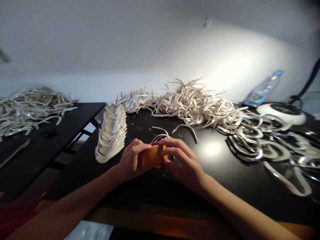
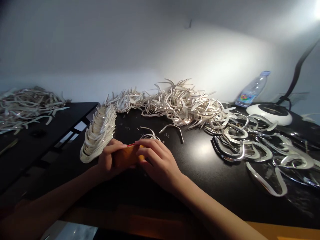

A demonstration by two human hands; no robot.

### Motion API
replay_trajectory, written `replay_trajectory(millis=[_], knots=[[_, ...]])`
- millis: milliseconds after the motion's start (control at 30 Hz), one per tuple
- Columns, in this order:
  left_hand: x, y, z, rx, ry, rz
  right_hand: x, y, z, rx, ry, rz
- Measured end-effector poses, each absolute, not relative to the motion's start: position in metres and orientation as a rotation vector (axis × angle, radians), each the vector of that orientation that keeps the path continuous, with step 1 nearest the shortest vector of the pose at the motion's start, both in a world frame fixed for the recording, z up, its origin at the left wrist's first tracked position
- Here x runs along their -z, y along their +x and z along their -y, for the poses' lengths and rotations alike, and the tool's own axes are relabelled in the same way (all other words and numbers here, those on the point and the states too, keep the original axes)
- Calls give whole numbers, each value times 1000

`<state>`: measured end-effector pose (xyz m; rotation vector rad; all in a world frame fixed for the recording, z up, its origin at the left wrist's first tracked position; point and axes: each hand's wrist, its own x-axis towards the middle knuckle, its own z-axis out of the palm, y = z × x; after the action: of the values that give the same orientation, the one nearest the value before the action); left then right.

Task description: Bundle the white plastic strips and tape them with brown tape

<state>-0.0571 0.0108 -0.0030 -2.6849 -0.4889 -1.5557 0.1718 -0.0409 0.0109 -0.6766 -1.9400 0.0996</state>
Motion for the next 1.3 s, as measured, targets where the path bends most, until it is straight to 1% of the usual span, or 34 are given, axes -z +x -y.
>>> replay_trajectory(millis=[333, 633, 967, 1167, 1300], knots=[[-5, -55, -9, 1529, -2641, 443, -12, 174, 40, -72, -681, 1961], [1, -57, -11, 1507, -2645, 443, -14, 173, 42, -64, -726, 1978], [-5, -56, -10, 1513, -2633, 402, -13, 172, 43, -41, -740, 1963], [-4, -55, -10, 1564, -2648, 428, -11, 171, 43, 26, -708, 1951], [1, -55, -9, 1605, -2697, 494, -11, 172, 42, -40, -712, 1907]])
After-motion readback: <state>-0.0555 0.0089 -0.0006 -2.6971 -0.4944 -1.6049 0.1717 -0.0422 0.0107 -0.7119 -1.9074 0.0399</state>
